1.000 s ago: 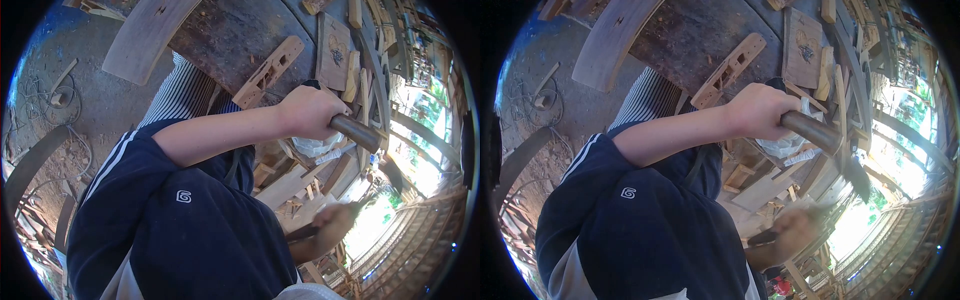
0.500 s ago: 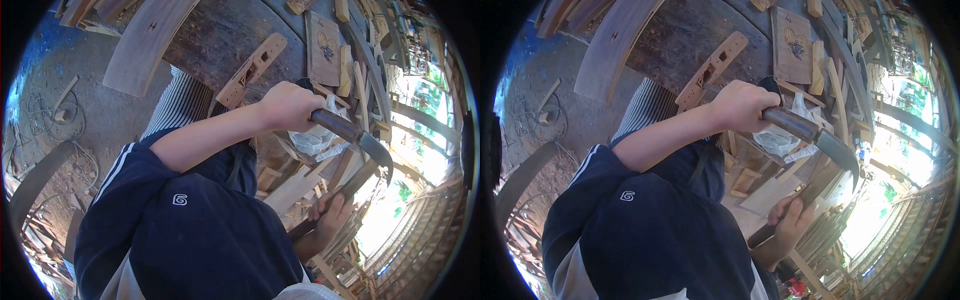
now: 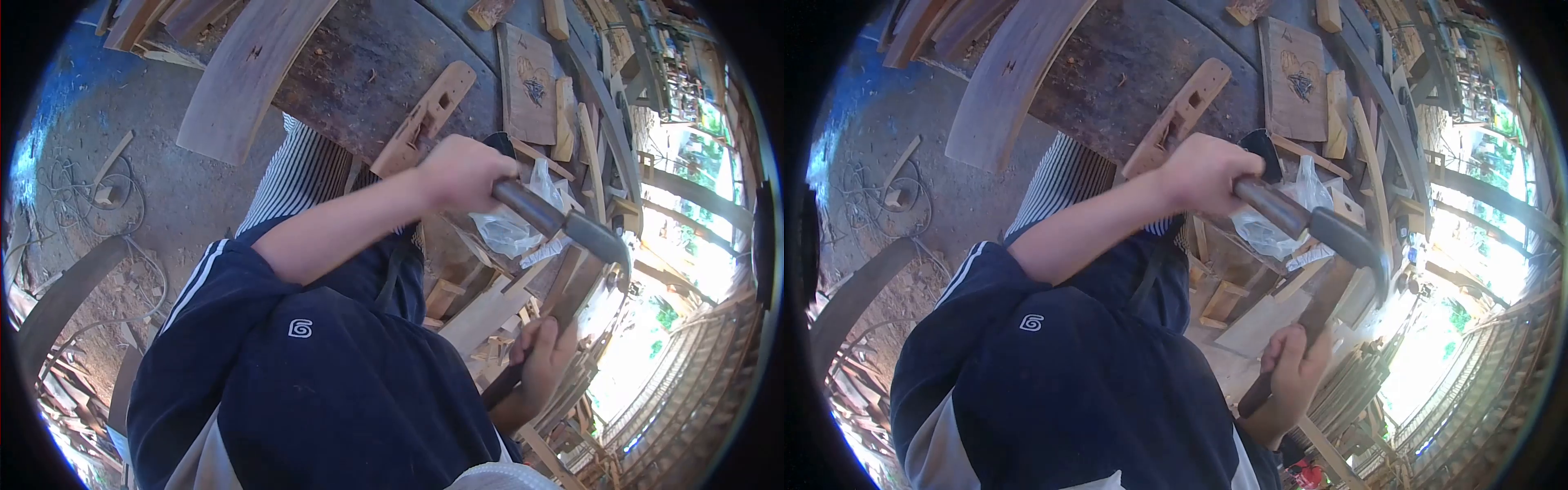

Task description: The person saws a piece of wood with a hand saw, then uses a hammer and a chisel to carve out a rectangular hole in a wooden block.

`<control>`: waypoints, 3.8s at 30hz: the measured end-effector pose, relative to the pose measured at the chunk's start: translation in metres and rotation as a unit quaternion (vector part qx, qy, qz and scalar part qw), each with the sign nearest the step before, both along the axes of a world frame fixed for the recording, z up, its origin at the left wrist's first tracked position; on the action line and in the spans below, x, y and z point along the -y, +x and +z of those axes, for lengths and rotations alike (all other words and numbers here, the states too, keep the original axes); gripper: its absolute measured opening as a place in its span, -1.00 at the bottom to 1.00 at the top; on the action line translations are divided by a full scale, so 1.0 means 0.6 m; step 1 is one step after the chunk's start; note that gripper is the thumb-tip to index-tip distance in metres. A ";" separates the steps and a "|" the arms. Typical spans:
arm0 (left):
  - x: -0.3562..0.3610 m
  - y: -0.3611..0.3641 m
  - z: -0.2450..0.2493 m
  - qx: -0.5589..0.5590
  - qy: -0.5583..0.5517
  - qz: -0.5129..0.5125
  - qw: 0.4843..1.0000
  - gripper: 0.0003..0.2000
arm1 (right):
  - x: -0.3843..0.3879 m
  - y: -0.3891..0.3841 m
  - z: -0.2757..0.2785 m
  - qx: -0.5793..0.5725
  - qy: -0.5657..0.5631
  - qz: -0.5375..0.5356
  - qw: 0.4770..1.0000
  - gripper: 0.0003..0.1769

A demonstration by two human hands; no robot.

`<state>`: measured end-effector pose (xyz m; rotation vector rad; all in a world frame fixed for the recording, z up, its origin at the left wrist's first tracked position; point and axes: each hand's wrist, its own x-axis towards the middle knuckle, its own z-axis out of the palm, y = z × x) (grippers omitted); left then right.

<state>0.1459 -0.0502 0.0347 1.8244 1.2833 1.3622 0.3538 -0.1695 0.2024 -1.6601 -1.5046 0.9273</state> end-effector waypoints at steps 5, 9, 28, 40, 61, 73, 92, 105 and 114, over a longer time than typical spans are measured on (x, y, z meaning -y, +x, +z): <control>0.004 0.007 -0.004 0.011 0.017 -0.037 0.999 -0.80 | 0.004 0.016 0.020 -0.025 -0.060 -0.075 0.995 -0.78; -0.017 -0.025 0.028 0.178 0.088 -0.018 0.980 -0.81 | 0.012 0.023 0.021 -0.090 0.014 -0.109 0.990 -0.74; 0.045 -0.100 0.037 -0.271 -0.339 0.047 0.899 -0.67 | 0.030 0.043 -0.150 -0.229 -0.208 -0.126 0.942 -0.77; 0.012 -0.091 0.048 -0.350 -0.341 0.000 0.872 -0.67 | 0.027 0.013 -0.210 -0.213 -0.254 -0.002 0.943 -0.76; 0.068 -0.065 0.016 -0.289 -0.181 0.077 0.937 -0.75 | 0.025 -0.014 -0.252 -0.121 -0.279 0.058 0.951 -0.81; 0.073 -0.066 0.003 -0.212 -0.242 0.113 0.940 -0.73 | 0.012 -0.018 -0.248 -0.128 -0.300 0.069 0.943 -0.80; 0.081 -0.079 -0.041 -0.126 -0.211 0.107 0.963 -0.76 | 0.006 -0.008 -0.262 -0.210 -0.358 0.072 0.907 -0.78; 0.087 -0.081 -0.059 -0.111 -0.145 0.112 0.977 -0.71 | -0.035 0.008 -0.343 -0.434 -0.494 0.089 0.748 -0.60; 0.047 -0.116 -0.070 -0.119 -0.171 -0.001 0.978 -0.71 | -0.039 -0.004 -0.356 -0.481 -0.466 0.075 0.738 -0.64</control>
